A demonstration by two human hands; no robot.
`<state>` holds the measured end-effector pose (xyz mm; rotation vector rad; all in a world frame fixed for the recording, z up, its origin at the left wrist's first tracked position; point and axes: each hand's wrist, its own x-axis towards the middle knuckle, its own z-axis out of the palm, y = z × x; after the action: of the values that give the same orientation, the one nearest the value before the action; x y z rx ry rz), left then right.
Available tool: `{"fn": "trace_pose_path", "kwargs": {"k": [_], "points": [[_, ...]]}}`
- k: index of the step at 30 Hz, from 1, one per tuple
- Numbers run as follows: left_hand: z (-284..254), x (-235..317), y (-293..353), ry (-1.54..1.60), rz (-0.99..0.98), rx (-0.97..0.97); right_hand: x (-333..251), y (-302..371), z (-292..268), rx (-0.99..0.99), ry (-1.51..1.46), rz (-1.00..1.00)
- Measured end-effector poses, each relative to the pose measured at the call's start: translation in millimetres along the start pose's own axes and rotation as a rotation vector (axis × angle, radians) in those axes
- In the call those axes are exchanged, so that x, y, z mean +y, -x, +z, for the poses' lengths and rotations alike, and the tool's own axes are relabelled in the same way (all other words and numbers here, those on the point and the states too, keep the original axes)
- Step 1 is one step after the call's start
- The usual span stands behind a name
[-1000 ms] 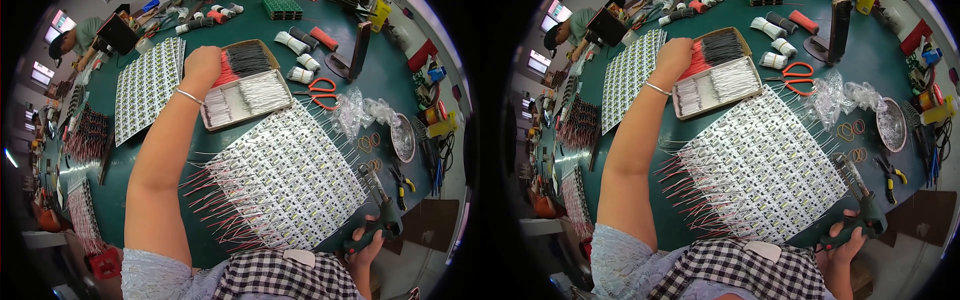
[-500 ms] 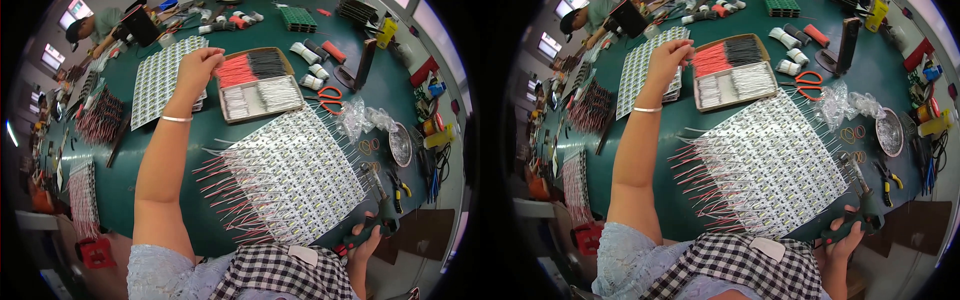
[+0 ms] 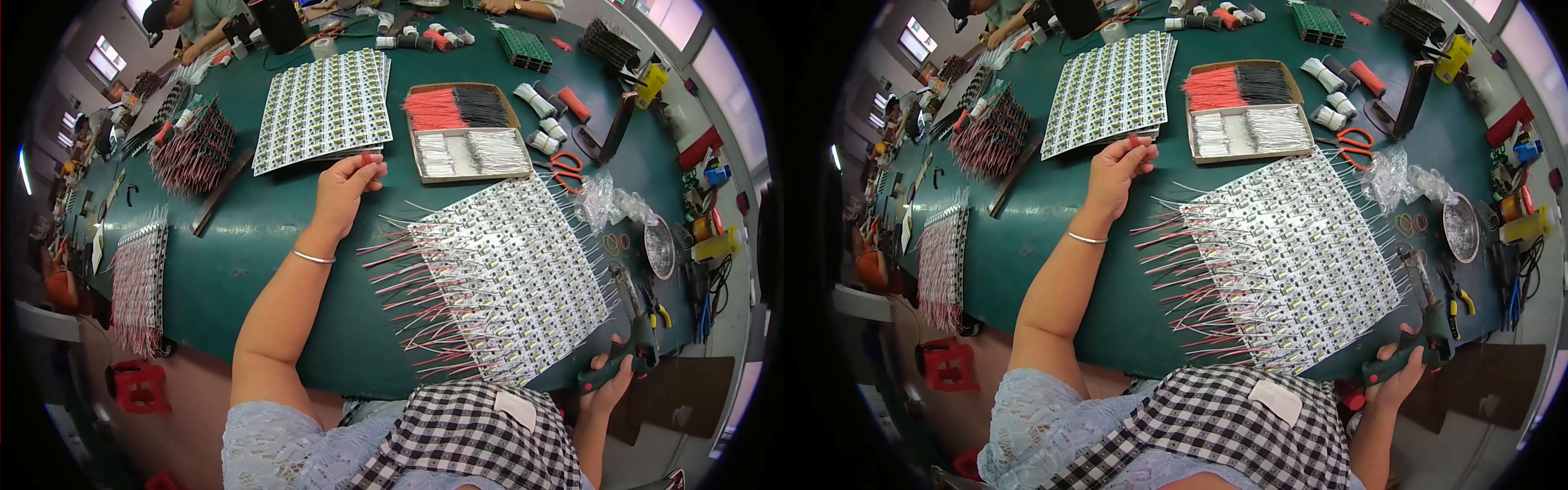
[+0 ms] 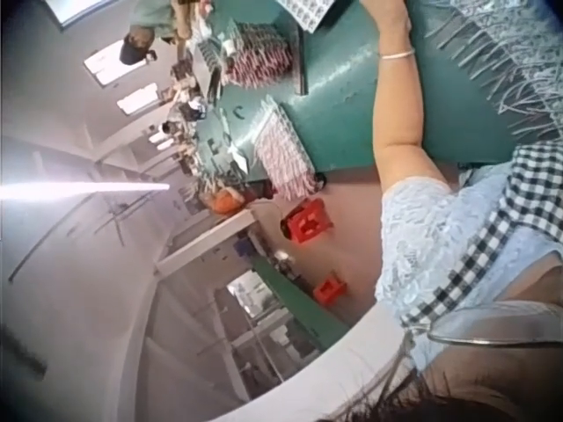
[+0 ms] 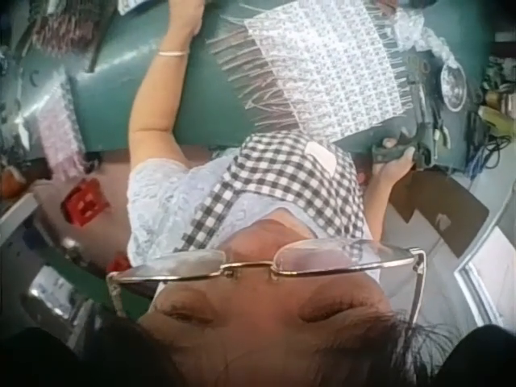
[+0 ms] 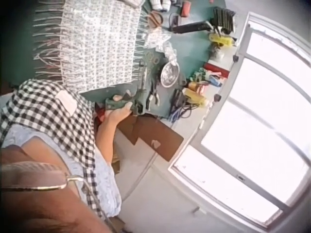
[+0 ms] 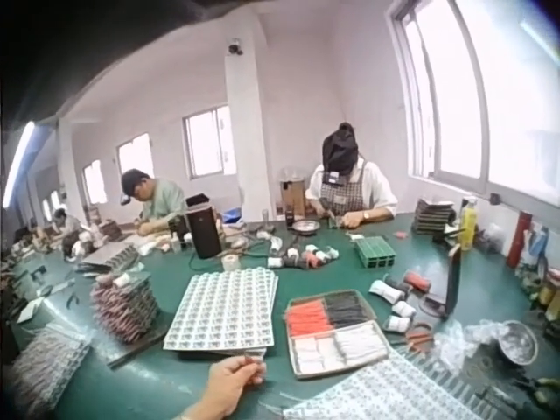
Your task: The person puts on eyeglasses, places tubes onto the wires of a circuit board sheet by hand, and shrinks the tubes using a heat gun.
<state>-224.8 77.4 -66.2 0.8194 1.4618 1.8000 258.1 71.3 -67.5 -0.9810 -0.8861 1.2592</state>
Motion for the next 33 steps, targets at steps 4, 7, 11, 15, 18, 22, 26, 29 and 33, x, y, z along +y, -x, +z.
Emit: {"fn": "trace_pose_path", "kwargs": {"k": [4, 7, 11, 15, 18, 22, 26, 29, 33], "points": [[15.1, 24.9, 6.7, -0.094, -0.057, -0.082, -6.4, 3.2, -0.5, 0.055, 0.017, 0.013], [32.8, 45.7, 23.4, -0.248, -0.198, -0.260, -15.8, 6.0, 8.6, 0.060, 0.034, 0.023], [71.3, 65.0, 64.9, -0.202, -0.434, -0.705, -39.9, 1.4, 48.7, -0.020, -0.038, 0.102], [103.5, 52.9, 83.1, -0.004, -0.797, -0.959, -34.6, -14.9, 96.0, -0.240, -0.095, 0.160], [120.5, 42.9, 83.1, 0.020, -0.890, -1.005, -27.1, -23.8, 128.0, -0.498, -0.190, 0.246], [130.1, 41.3, 83.8, 0.048, -0.921, -0.978, -10.5, -19.4, 140.1, -0.631, -0.026, 0.312], [129.6, 37.4, 86.4, 0.086, -0.920, -0.935, 0.3, -14.0, 136.0, -0.698, 0.032, 0.321], [127.5, 31.7, 91.8, 0.104, -0.908, -0.891, -0.7, -16.6, 137.6, -0.724, -0.026, 0.376], [128.8, 31.8, 91.8, 0.177, -0.973, -0.852, -2.6, -16.3, 139.1, -0.700, 0.000, 0.371]]}}
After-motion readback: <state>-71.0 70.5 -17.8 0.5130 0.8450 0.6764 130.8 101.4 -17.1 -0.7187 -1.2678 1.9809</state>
